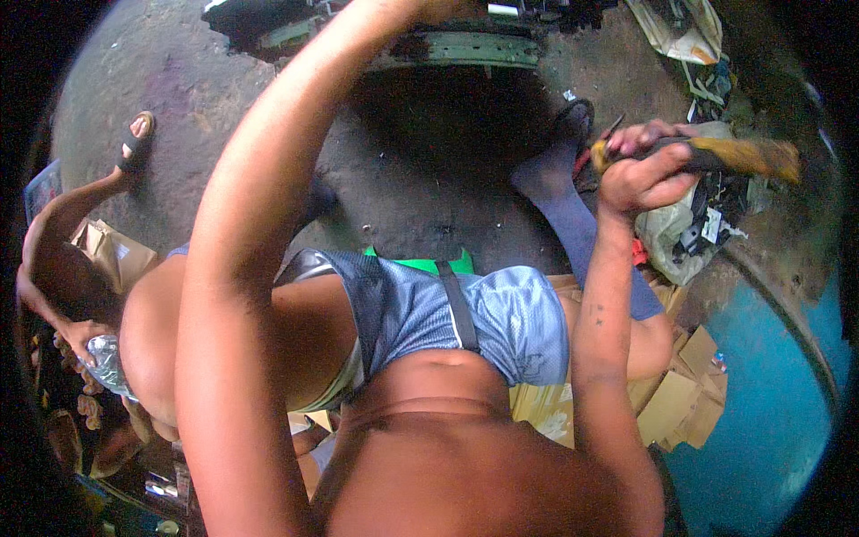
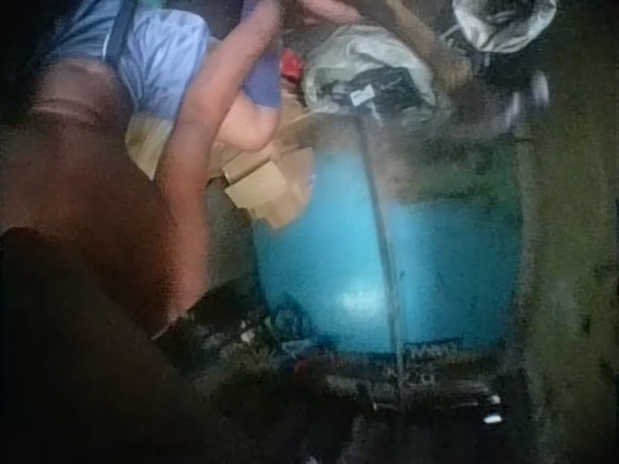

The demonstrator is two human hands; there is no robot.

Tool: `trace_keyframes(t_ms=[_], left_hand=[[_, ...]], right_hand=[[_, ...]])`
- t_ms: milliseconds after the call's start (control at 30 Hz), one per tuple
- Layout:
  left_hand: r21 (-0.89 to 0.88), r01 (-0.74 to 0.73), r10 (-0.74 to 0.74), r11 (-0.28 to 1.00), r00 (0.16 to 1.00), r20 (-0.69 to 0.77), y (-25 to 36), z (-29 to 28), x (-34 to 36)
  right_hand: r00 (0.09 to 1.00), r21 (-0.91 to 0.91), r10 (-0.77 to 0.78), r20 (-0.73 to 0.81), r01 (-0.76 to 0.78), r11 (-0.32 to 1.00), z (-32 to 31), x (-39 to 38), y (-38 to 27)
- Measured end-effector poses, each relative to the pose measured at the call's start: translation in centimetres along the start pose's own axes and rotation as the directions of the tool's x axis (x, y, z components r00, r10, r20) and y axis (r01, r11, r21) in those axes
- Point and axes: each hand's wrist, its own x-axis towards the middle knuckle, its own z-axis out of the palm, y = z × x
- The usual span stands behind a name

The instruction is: The person sits on the floor and disassembles a white electronic device using a screwdriver and pliers. They remove internal components, place them into a bag, and wipe the device with a red cloth.

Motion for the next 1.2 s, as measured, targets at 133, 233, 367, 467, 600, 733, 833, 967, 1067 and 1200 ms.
trace_keyframes(t_ms=[133,233,367,467,600,733,833,967,1067,1200], left_hand=[[0.051,-0.034,0.033,0.998,0.999,0.023,0.4,-0.1,0.3],[0.057,-0.033,0.031,0.998,0.999,0.040,1.2,-0.5,0.8],[0.065,-0.058,0.054,0.996,0.997,0.059,0.8,0.2,0.5],[0.045,-0.041,0.038,0.998,0.997,0.067,1.1,-0.3,0.3],[0.052,-0.060,0.058,0.997,0.998,0.030,0.9,0.2,0.8],[0.064,-0.036,0.028,0.997,0.992,0.122,1.7,-1.0,1.0],[0.070,-0.048,0.044,0.996,0.997,0.060,0.7,-0.4,0.7],[0.068,-0.067,0.063,0.995,0.996,0.058,1.4,-0.5,1.7],[0.069,-0.042,0.034,0.997,0.993,0.115,1.6,-0.5,0.9],[0.095,-0.103,0.095,0.990,0.992,0.088,1.0,-0.3,1.3]], right_hand=[[0.986,-0.370,0.114,0.123,-0.061,0.927,-3.5,-2.6,3.9],[0.765,-0.909,0.518,0.384,0.216,0.356,-9.1,-5.5,7.5],[0.820,-0.909,0.496,0.287,0.068,0.412,-7.1,-4.2,3.8],[0.783,-0.902,0.578,0.227,-0.054,0.428,-7.6,-4.6,2.5],[0.777,-0.813,0.605,0.171,-0.236,0.532,-8.4,-6.0,2.3],[0.919,-0.303,0.368,0.142,-0.314,0.900,-6.0,-5.7,0.9],[0.986,0.048,0.169,0.005,-0.169,0.985,-2.9,-4.3,0.5],[0.955,-0.518,0.267,0.127,-0.166,0.839,-9.1,-8.8,8.7],[0.756,-0.919,0.585,0.294,0.056,0.390,-8.1,-7.7,5.9],[0.748,-0.906,0.601,0.280,-0.001,0.423,-6.3,-6.8,3.1]])
